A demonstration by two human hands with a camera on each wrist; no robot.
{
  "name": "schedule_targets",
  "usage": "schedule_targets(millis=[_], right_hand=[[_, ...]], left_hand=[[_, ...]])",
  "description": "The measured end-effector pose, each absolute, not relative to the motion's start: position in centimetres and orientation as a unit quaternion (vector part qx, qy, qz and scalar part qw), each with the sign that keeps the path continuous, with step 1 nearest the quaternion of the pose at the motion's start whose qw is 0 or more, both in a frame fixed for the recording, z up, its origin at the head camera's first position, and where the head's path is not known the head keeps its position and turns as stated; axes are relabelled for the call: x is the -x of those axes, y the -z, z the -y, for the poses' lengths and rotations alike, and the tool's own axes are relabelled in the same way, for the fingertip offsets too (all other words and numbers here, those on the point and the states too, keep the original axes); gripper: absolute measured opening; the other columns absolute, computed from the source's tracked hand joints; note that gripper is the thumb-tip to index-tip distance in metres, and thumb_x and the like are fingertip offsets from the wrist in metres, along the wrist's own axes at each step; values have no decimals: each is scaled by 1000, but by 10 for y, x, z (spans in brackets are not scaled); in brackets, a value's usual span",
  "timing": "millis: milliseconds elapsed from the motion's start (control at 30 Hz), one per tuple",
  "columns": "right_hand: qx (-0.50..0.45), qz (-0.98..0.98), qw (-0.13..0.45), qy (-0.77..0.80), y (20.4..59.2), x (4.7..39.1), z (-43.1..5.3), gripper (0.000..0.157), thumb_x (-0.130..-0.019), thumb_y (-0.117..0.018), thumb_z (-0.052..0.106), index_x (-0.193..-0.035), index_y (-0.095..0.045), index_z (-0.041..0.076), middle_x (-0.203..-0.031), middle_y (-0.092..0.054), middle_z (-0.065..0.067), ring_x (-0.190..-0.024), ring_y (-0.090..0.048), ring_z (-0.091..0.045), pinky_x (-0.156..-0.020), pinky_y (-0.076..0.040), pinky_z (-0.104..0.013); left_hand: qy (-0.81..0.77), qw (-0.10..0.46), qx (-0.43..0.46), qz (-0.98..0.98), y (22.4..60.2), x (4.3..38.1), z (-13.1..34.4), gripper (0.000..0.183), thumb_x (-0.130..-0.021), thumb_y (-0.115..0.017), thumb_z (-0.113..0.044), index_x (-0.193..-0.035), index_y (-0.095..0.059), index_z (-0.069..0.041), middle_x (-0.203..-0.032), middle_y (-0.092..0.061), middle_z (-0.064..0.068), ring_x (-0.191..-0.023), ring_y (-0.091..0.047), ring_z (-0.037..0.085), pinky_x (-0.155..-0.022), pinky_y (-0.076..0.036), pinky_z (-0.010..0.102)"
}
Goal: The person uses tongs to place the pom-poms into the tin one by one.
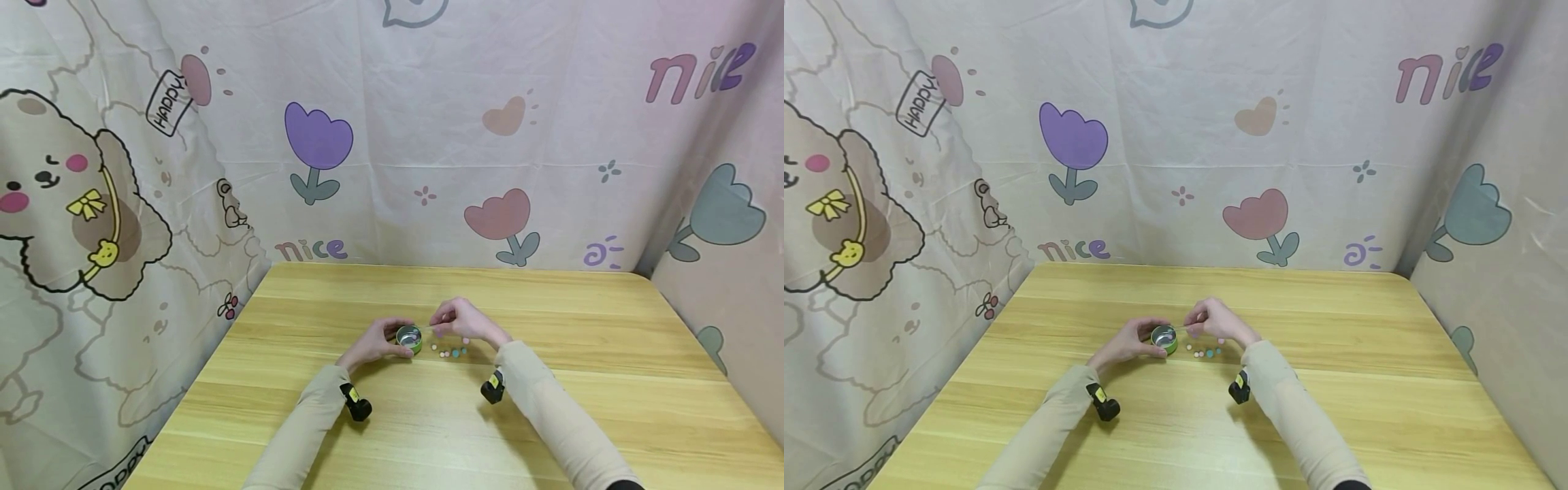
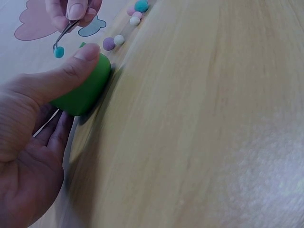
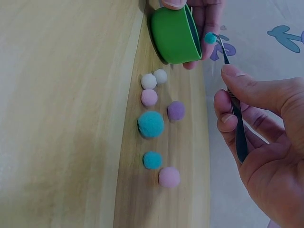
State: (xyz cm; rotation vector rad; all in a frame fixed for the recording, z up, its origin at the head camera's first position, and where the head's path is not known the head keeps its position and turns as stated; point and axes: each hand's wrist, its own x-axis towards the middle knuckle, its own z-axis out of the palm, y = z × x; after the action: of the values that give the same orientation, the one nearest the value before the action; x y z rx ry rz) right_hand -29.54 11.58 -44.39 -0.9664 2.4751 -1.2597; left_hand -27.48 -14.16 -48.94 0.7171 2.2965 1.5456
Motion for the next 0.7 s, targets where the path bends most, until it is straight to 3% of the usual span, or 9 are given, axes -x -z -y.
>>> schedule_targets(millis=[700], right_hand=[[313, -847, 87, 420, 447, 293, -128, 12, -88, -76, 8, -96, -77, -1, -93, -72, -13, -79, -62, -9, -69, -54, -19]], left_hand=[[-536, 140, -251, -794, 490, 275, 142, 67, -79, -83, -5, -139, -53, 4, -138, -60, 24, -129, -58, 37, -116, -46, 46]])
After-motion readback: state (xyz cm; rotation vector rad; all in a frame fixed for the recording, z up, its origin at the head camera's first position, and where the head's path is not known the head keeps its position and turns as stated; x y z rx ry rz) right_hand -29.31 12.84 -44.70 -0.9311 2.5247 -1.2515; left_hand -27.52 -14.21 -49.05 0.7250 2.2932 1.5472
